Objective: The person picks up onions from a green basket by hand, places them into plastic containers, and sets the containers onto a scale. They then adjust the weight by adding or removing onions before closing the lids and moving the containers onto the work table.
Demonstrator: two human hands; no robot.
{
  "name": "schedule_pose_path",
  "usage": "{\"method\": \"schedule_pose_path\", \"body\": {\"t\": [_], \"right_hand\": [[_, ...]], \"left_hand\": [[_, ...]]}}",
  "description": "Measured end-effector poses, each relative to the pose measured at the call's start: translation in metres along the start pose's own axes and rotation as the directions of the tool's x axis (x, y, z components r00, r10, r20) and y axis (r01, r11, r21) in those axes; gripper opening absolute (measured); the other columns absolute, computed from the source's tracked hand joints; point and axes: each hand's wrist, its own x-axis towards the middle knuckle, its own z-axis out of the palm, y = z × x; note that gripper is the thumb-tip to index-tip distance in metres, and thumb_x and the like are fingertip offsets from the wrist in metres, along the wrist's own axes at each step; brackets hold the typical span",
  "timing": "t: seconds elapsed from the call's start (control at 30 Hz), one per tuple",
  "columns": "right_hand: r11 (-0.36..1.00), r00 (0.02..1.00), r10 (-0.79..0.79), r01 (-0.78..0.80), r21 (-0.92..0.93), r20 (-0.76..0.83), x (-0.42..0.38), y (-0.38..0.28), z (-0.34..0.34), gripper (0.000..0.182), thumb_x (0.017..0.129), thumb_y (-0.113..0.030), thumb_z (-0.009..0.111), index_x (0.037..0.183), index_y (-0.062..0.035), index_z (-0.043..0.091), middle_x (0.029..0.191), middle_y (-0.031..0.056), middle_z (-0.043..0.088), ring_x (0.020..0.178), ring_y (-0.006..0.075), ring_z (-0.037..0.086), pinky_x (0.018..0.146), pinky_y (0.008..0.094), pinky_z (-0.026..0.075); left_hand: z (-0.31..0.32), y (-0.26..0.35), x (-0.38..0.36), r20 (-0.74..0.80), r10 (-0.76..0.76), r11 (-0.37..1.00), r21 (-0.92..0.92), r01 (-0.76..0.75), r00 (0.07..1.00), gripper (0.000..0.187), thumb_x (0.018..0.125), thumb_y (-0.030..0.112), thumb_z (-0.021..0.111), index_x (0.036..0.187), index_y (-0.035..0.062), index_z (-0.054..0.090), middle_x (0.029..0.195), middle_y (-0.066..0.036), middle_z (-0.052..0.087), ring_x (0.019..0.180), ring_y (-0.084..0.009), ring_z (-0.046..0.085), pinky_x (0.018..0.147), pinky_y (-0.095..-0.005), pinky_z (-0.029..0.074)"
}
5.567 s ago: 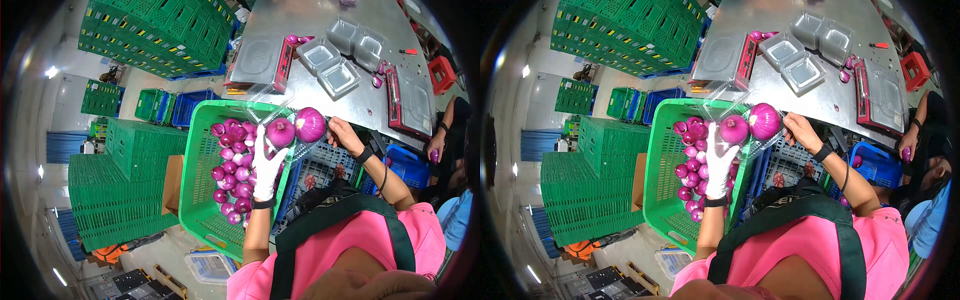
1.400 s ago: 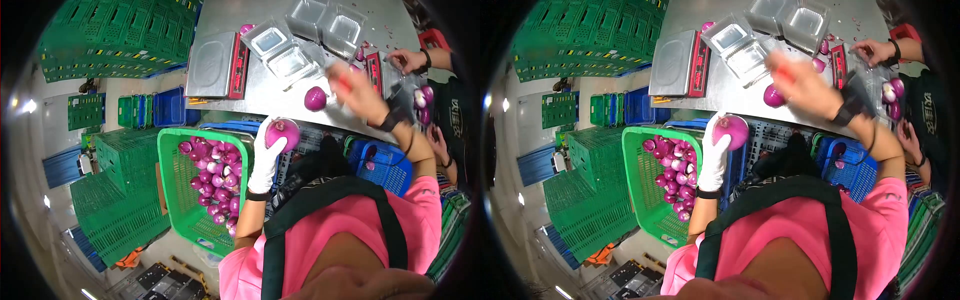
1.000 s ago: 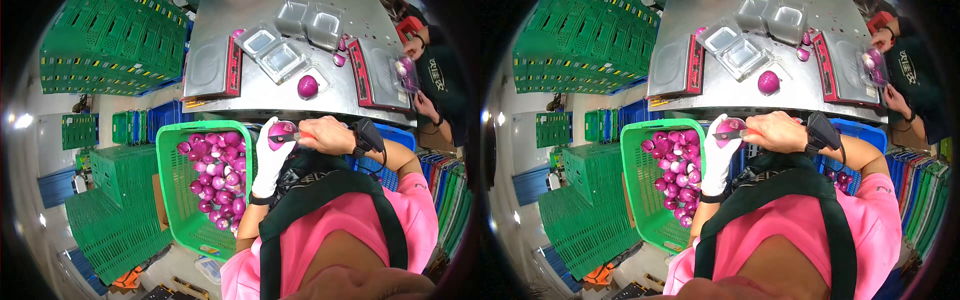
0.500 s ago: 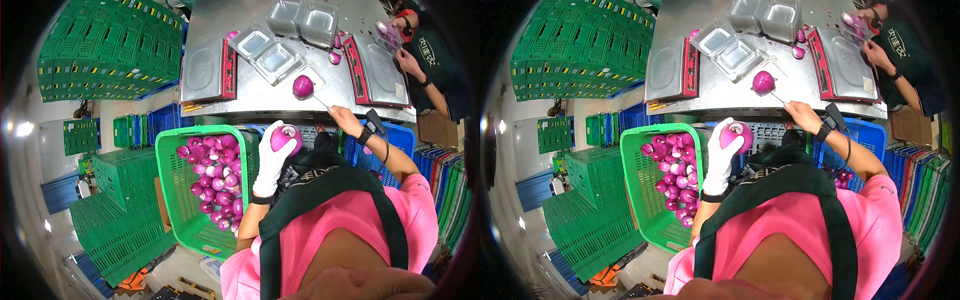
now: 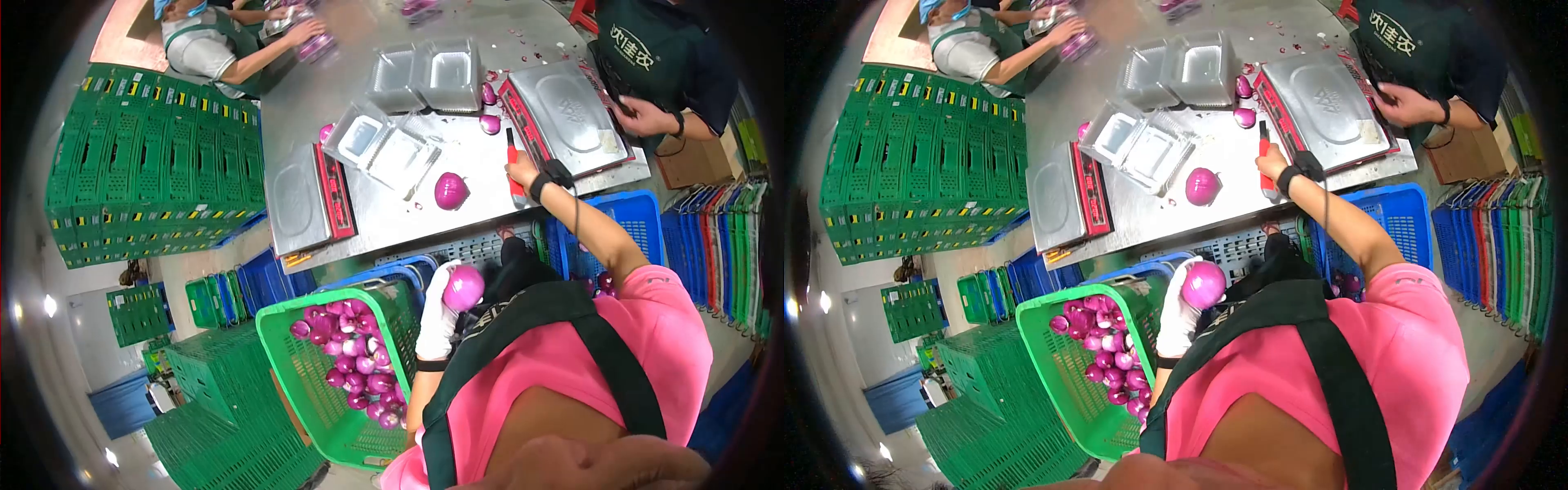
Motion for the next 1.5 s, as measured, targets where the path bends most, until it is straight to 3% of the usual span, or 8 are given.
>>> {"method": "schedule_pose_path", "body": {"t": [0.17, 0.3, 0.47, 0.6, 0.7, 0.73, 1.03, 1.5], "right_hand": [[0.818, 0.91, -0.366, 0.216, -0.533, -0.192, 0.04, 0.017, 0.019, 0.055, 0.074, -0.018, 0.067, 0.118, 0.0035, 0.041, 0.106, 0.0265, 0.055, 0.103, 0.0402, 0.054, 0.089, 0.0428, 0.045], [0.901, 0.896, -0.384, 0.417, -0.122, 0.225, -0.024, -0.003, 0.019, 0.063, 0.078, -0.023, 0.068, 0.128, 0.0002, 0.037, 0.12, 0.0189, 0.05, 0.109, 0.0354, 0.052, 0.087, 0.0408, 0.048], [0.842, 0.39, -0.078, -0.466, 0.27, 0.917, -0.146, -0.054, 0.019, 0.057, 0.086, -0.023, 0.06, 0.135, -0.0078, 0.036, 0.131, 0.0139, 0.043, 0.115, 0.0283, 0.051, 0.072, 0.0453, 0.057], [0.798, 0.415, -0.171, -0.474, 0.373, 0.894, -0.103, -0.053, 0.005, 0.059, 0.084, -0.033, 0.062, 0.132, -0.0062, 0.038, 0.115, 0.0133, 0.056, 0.097, 0.0226, 0.061, 0.063, 0.032, 0.058], [0.932, 0.89, -0.262, 0.132, 0.339, 0.374, -0.067, -0.069, 0.017, 0.055, 0.08, -0.031, 0.068, 0.122, -0.005, 0.045, 0.1, 0.0152, 0.06, 0.081, 0.0226, 0.063, 0.054, 0.0267, 0.051], [0.809, 0.804, -0.584, 0.588, -0.005, 0.11, -0.04, -0.063, 0.028, 0.06, 0.075, -0.031, 0.071, 0.123, -0.0053, 0.044, 0.103, 0.0167, 0.058, 0.088, 0.0315, 0.061, 0.07, 0.0355, 0.052], [0.609, 0.734, -0.649, 0.658, -0.443, 0.197, 0.009, -0.043, 0.073, 0.07, 0.076, -0.022, 0.068, 0.136, -0.0062, 0.036, 0.128, 0.0231, 0.044, 0.121, 0.0377, 0.039, 0.101, 0.0442, 0.034], [0.363, 0.631, -0.635, 0.753, -0.548, 0.446, 0.009, -0.055, 0.047, 0.069, 0.082, -0.043, 0.061, 0.139, -0.0158, 0.033, 0.128, 0.0183, 0.045, 0.113, 0.0353, 0.048, 0.087, 0.0456, 0.047]], "left_hand": [[-0.01, -0.004, 0.018, -0.05, 0.051, 0.996, -0.068, -0.054, 0.997, 0.032, 0.094, 0.032, 0.051, 0.102, 0.0017, 0.057, 0.099, -0.011, 0.061, 0.09, -0.0222, 0.061, 0.082, -0.0371, 0.052], [-0.005, 0.002, 0.032, -0.144, 0.107, 0.991, -0.069, -0.118, 0.984, 0.038, 0.094, 0.037, 0.048, 0.112, 0.0042, 0.055, 0.104, -0.011, 0.06, 0.092, -0.0219, 0.061, 0.076, -0.0346, 0.054], [0.01, 0.012, 0.064, 0.112, 0.111, 0.93, 0.339, -0.144, 0.987, 0.042, 0.092, 0.025, 0.055, 0.127, 0.0025, 0.049, 0.108, -0.006, 0.059, 0.088, -0.0168, 0.058, 0.072, -0.0316, 0.049], [0.023, 0.056, 0.1, 0.196, 0.477, 0.519, 0.724, -0.455, 0.857, 0.025, 0.091, 0.019, 0.056, 0.11, 0.0026, 0.061, 0.105, -0.007, 0.061, 0.097, -0.0134, 0.056, 0.082, -0.0276, 0.046], [0.032, 0.099, 0.123, -0.071, 0.634, 0.648, 0.593, -0.478, 0.77, 0.034, 0.089, 0.013, 0.058, 0.119, -0.0001, 0.051, 0.109, -0.01, 0.058, 0.098, -0.0162, 0.056, 0.085, -0.0286, 0.045], [0.028, 0.101, 0.141, -0.071, 0.785, 0.538, 0.571, -0.62, 0.616, 0.036, 0.089, 0.013, 0.058, 0.121, -0.0003, 0.05, 0.114, -0.011, 0.056, 0.101, -0.0165, 0.055, 0.081, -0.0288, 0.047], [0.024, 0.043, 0.207, 0.386, 0.564, -0.355, 0.912, -0.207, 0.73, 0.066, 0.069, 0.042, 0.069, 0.123, 0.0088, 0.053, 0.106, -0.017, 0.062, 0.102, -0.0309, 0.059, 0.093, -0.0387, 0.042], [-0.006, 0.035, 0.221, 0.294, 0.527, -0.098, 0.953, -0.287, 0.797, 0.068, 0.064, 0.029, 0.078, 0.122, 0.0044, 0.051, 0.114, -0.019, 0.056, 0.104, -0.0343, 0.055, 0.093, -0.041, 0.042]]}}
